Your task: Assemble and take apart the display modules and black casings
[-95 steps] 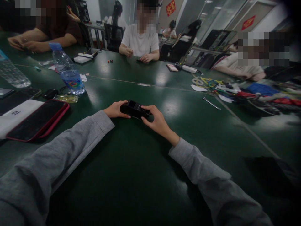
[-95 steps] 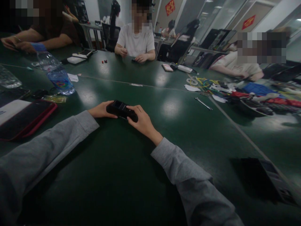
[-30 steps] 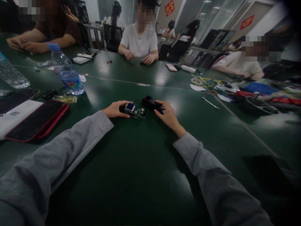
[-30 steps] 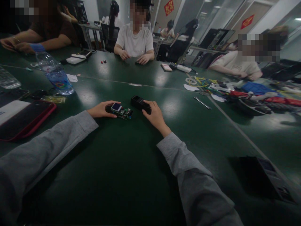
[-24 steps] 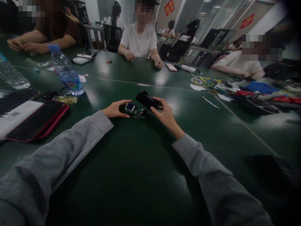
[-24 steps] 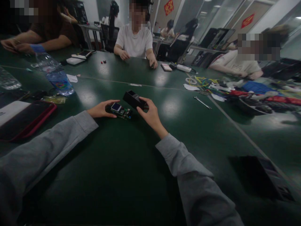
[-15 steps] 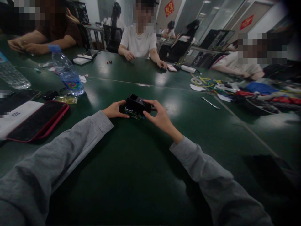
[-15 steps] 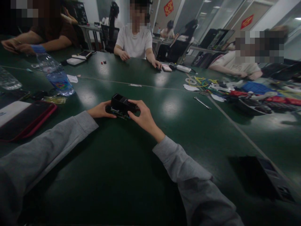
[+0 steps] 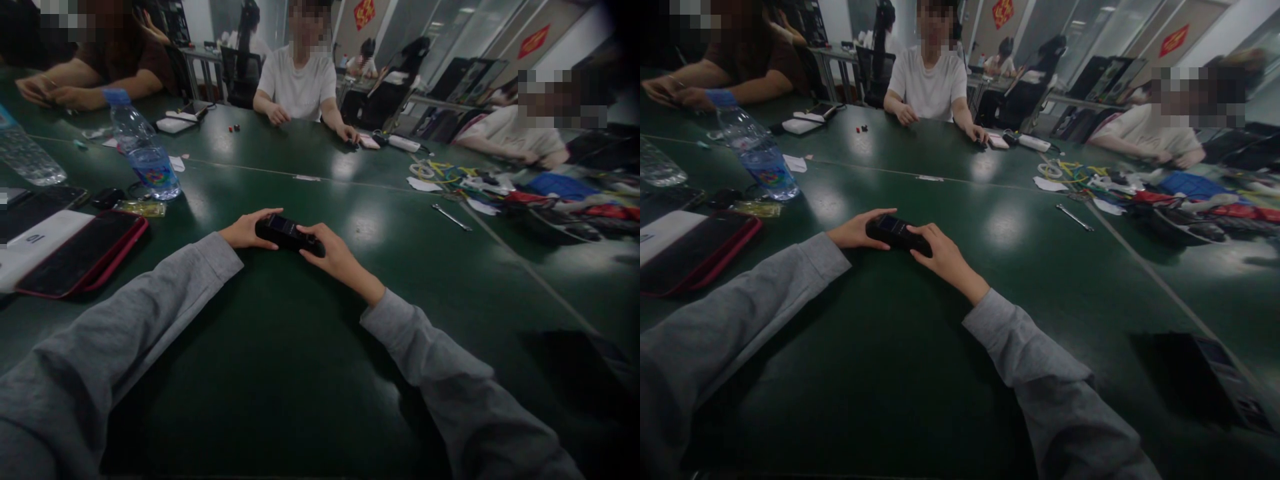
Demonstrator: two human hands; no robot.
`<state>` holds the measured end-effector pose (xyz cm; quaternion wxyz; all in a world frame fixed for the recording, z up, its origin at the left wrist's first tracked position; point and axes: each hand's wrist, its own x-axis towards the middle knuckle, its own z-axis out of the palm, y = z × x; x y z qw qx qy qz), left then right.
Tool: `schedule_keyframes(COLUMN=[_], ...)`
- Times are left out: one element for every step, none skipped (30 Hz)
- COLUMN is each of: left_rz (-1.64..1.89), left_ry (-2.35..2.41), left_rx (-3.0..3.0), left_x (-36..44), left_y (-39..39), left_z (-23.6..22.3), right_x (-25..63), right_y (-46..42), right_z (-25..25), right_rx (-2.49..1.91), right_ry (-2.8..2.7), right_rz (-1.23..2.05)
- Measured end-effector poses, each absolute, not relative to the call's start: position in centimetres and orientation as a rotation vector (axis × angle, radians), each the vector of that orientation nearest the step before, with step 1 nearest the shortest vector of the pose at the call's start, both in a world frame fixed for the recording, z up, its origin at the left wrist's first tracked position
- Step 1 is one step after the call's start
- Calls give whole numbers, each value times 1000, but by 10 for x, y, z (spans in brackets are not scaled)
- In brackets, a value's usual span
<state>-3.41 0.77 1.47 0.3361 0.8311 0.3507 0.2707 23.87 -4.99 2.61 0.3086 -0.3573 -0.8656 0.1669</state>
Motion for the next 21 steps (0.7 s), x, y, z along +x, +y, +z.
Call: schedule_keyframes(left_rz=[694,684,679,679,683,686,688,686,682,678,674,675,681,695,711,730,747,760,768,772,775], left_ry=[920,925,931,939,951,965,976,985,996,1010,1025,1035,1036,1024,1000,973,950,935,922,905,883], left_rx=[2174,2183,2192,2199,2206,2213,2221,2231,2239,2243,2243,2239,2233,2227,2222,2221,2221,2220,2215,2206,2189], left_x=[-34,-34,-34,-33,-33,-32,-32,-31,-31,-31,-31,-32,-32,-33,-33,-33,-32,-32,-31,-30,-29], left_y=[7,7,7,6,6,6,6,6,6,6,6,7,7,7,7,7,7,6,6,5,5], left_z=[15,16,16,16,17,17,17,17,17,17,16,16,15,14,13,11,10,10,10,10,11], right_x=[239,238,238,237,237,237,237,236,236,236,236,236,236,236,236,236,236,236,236,235,234], right_y=[-50,-50,-50,-50,-51,-51,-51,-51,-51,-51,-51,-51,-51,-51,-51,-51,-51,-50,-48,-47,-45], right_z=[24,23,22,22,22,22,22,22,21,20,20,20,19,20,20,21,21,22,22,22,21], right_rx=[-958,-967,-970,-970,-969,-968,-966,-964,-961,-957,-950,-943,-935,-927,-924,-928,-941,-964,-991,-1019,-1040], right_ry=[-2292,-2293,-2295,-2291,-2285,-2282,-2282,-2281,-2280,-2276,-2270,-2259,-2248,-2236,-2216,-2184,-2138,-2079,-2012,-1950,-1904], right_rz=[432,430,432,433,433,433,431,427,426,426,430,440,459,492,543,614,706,809,911,1001,1071])
